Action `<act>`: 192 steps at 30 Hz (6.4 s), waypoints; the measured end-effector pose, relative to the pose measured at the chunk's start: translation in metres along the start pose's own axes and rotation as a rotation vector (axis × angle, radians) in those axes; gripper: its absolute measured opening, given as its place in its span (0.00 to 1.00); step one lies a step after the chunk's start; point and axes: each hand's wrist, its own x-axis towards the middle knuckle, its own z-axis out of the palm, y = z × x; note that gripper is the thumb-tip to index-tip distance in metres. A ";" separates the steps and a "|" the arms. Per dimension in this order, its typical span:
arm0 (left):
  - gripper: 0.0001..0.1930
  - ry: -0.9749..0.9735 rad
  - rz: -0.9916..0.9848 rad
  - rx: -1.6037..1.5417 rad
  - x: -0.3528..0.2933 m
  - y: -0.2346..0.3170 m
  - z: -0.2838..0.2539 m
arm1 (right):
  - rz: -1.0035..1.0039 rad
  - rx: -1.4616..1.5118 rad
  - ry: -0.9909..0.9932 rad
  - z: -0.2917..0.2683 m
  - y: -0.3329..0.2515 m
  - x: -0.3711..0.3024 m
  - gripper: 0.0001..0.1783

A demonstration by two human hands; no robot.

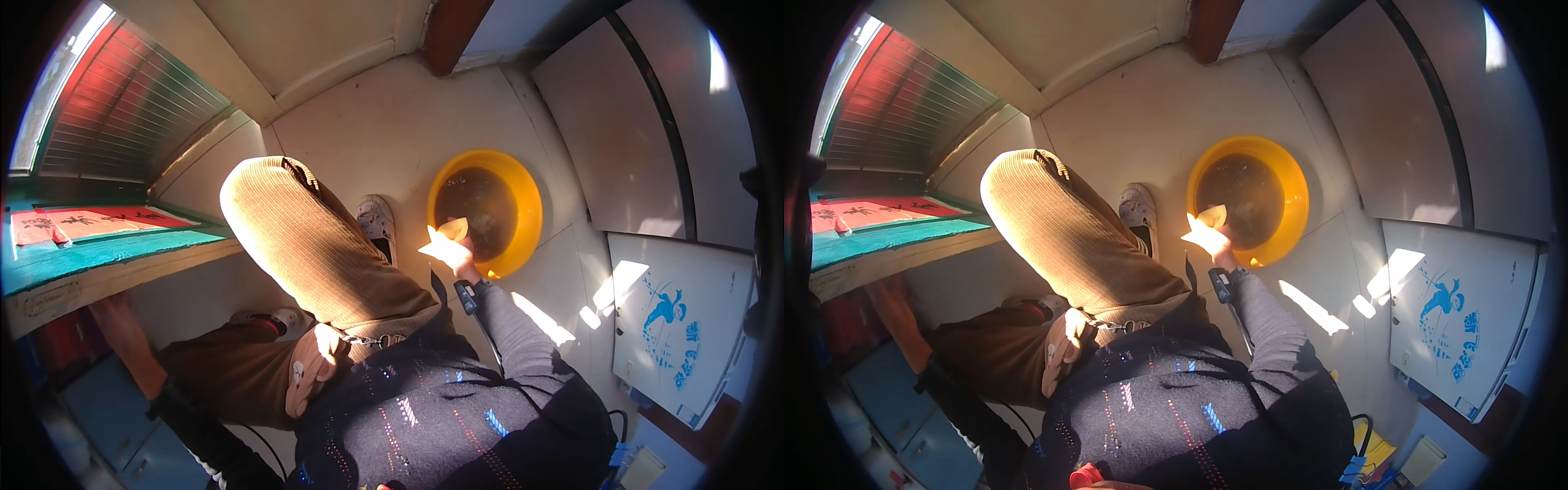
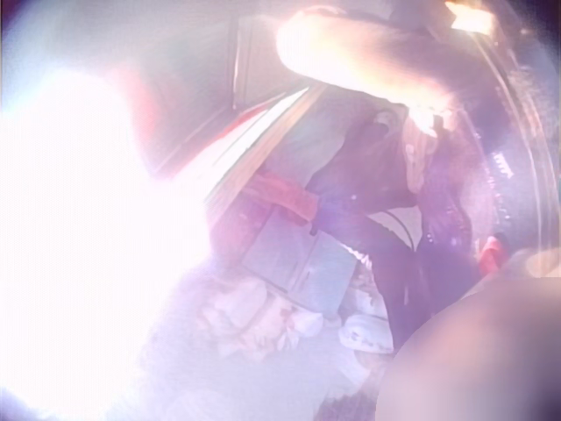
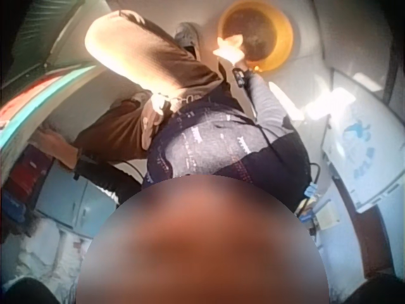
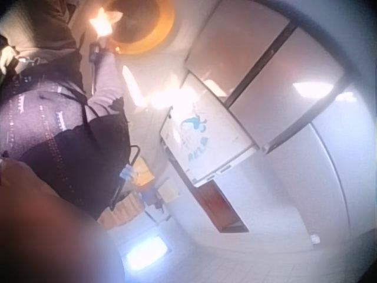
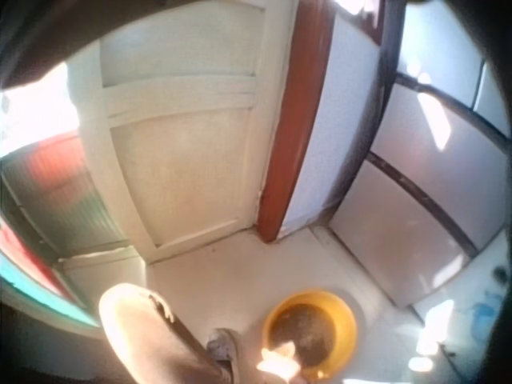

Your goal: The person wipes a white interior door with a yellow sponge, then moves to a green exterior door and wipes its surface and frame. The person dips the sponge into a yellow bucket of water mid-task and continues wiping both doors.

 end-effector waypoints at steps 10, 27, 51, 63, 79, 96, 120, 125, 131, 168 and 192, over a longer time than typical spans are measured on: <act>0.26 -0.105 0.550 0.732 0.016 -0.033 -0.040 | 0.047 0.475 0.079 -0.083 -0.035 0.053 0.17; 0.27 -0.115 0.704 0.976 0.018 -0.039 -0.049 | 0.283 0.276 0.443 -0.102 -0.086 0.065 0.27; 0.25 -0.168 0.071 -0.192 0.001 0.002 0.034 | 0.096 0.204 0.228 -0.134 -0.035 0.139 0.39; 0.35 -0.261 0.160 -0.175 0.000 0.003 0.021 | 0.250 0.183 -0.142 -0.137 -0.044 0.197 0.30; 0.45 -0.161 0.468 -0.066 -0.001 0.006 0.022 | -1.098 -0.005 -0.836 0.287 -0.335 -0.108 0.32; 0.36 -0.142 0.420 -0.211 -0.002 0.002 0.028 | -2.180 0.250 -0.173 0.495 -0.447 -0.331 0.11; 0.36 -0.123 0.403 -0.194 -0.002 0.009 0.032 | -2.239 0.152 -0.275 0.474 -0.417 -0.326 0.16; 0.36 -0.129 0.427 -0.188 -0.002 0.008 0.031 | -2.288 -0.041 -0.191 0.483 -0.443 -0.323 0.14; 0.35 -0.153 0.401 -0.180 -0.005 0.012 0.024 | -2.287 0.168 -0.139 0.508 -0.478 -0.333 0.18; 0.36 -0.158 0.385 -0.212 -0.009 0.010 0.020 | -1.957 -0.094 -0.549 0.444 -0.282 -0.248 0.18; 0.37 -0.148 0.370 -0.230 -0.010 0.011 0.021 | -1.812 -0.001 -0.550 0.456 -0.317 -0.257 0.12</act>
